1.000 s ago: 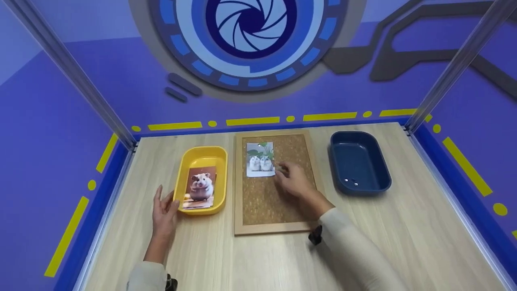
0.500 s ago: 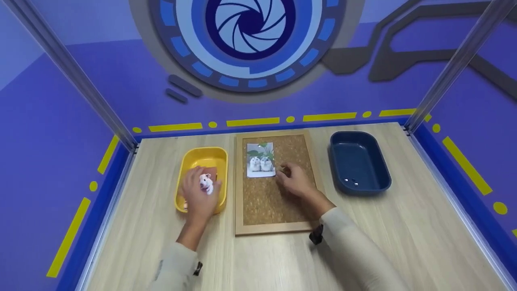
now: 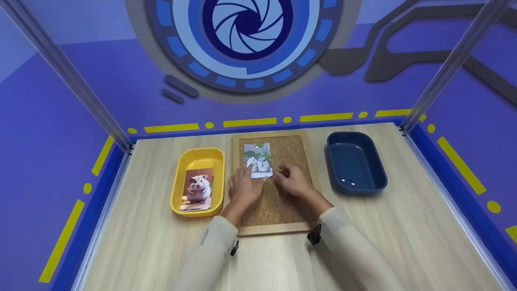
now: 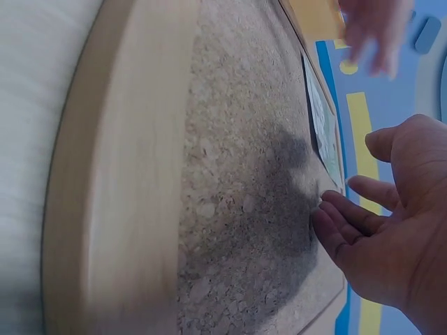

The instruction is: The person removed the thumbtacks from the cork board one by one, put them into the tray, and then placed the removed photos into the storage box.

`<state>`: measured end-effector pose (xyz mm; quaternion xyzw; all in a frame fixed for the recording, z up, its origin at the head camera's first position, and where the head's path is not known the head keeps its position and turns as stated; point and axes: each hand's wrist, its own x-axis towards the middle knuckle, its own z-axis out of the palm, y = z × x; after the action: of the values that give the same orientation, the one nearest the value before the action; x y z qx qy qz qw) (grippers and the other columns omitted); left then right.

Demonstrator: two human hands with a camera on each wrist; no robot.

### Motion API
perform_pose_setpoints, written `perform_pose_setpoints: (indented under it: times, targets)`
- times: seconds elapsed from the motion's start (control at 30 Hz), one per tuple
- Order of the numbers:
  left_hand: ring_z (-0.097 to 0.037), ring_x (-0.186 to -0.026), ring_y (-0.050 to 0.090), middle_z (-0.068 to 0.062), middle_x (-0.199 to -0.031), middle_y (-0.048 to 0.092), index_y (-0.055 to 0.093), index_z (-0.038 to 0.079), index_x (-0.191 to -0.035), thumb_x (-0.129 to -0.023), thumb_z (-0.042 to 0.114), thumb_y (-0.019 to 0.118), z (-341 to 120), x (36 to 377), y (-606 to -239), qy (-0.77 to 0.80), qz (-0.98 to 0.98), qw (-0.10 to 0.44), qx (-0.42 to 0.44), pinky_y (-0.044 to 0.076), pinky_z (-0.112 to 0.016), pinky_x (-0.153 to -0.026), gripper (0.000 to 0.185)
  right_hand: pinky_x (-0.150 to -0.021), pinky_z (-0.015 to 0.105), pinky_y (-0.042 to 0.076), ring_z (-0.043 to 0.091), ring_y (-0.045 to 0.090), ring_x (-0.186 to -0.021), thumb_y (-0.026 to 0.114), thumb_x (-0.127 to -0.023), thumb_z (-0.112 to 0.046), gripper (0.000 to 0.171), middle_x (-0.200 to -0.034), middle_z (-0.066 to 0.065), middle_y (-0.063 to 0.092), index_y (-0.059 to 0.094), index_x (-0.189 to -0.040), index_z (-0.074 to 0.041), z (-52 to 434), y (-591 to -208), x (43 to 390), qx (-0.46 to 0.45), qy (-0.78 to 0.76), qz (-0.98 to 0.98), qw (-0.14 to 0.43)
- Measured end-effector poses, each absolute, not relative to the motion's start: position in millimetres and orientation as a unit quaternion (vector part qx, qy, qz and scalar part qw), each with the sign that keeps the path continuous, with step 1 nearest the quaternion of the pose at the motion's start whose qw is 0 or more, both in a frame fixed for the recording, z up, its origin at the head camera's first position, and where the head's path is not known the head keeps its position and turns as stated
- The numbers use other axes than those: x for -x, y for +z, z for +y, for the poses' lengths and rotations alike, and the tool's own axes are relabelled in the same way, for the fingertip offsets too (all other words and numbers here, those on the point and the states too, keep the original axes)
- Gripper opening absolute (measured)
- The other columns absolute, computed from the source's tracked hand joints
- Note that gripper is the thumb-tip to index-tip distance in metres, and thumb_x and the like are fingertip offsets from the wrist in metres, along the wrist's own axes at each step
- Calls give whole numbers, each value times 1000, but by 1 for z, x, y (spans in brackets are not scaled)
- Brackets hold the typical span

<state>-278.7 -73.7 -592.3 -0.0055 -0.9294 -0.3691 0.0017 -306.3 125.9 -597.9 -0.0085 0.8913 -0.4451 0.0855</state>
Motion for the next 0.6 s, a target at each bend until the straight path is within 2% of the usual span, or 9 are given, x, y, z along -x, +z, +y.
perform_pose_setpoints:
  times: [0.1, 0.2, 0.27, 0.43, 0.6]
  targets:
    - [-44, -166, 21, -21, -176, 30, 41, 11, -164, -105, 49, 62, -74, 295, -609, -350, -935, -36, -46, 14, -66, -135, 73, -97, 47, 61, 27, 70, -113, 64, -106, -32, 43, -129, 14, 73, 64, -141, -7, 126, -598, 309, 4, -446, 891, 87]
    - [-43, -168, 14, -17, -180, 18, 40, 14, -166, -107, 46, 58, -82, 309, -621, -352, -932, -49, -76, 15, -65, -135, 70, -99, 48, 60, 28, 69, -115, 65, -106, -31, 43, -129, 14, 72, 64, -141, -7, 119, -599, 314, -7, -461, 883, 93]
    - [-43, -168, 15, -16, -181, 14, 41, 15, -166, -108, 43, 57, -86, 316, -625, -354, -930, -48, -81, 18, -64, -135, 66, -103, 49, 59, 30, 68, -118, 65, -106, -30, 42, -131, 16, 71, 64, -141, -6, 115, -600, 319, -18, -479, 872, 98]
    - [-40, -167, 21, -13, -181, 18, 46, 17, -163, -109, 37, 59, -88, 324, -633, -353, -932, -24, -71, 20, -60, -136, 59, -107, 50, 57, 32, 67, -122, 63, -107, -26, 42, -132, 21, 69, 64, -139, 1, 107, -605, 332, -42, -516, 851, 90]
    - [-42, -165, 27, -15, -179, 24, 49, 14, -161, -108, 31, 61, -88, 322, -637, -352, -935, 10, -50, 22, -59, -136, 56, -100, 43, 56, 29, 66, -114, 65, -105, -19, 35, -125, 22, 70, 68, -130, 4, 101, -614, 352, -73, -555, 826, 67]
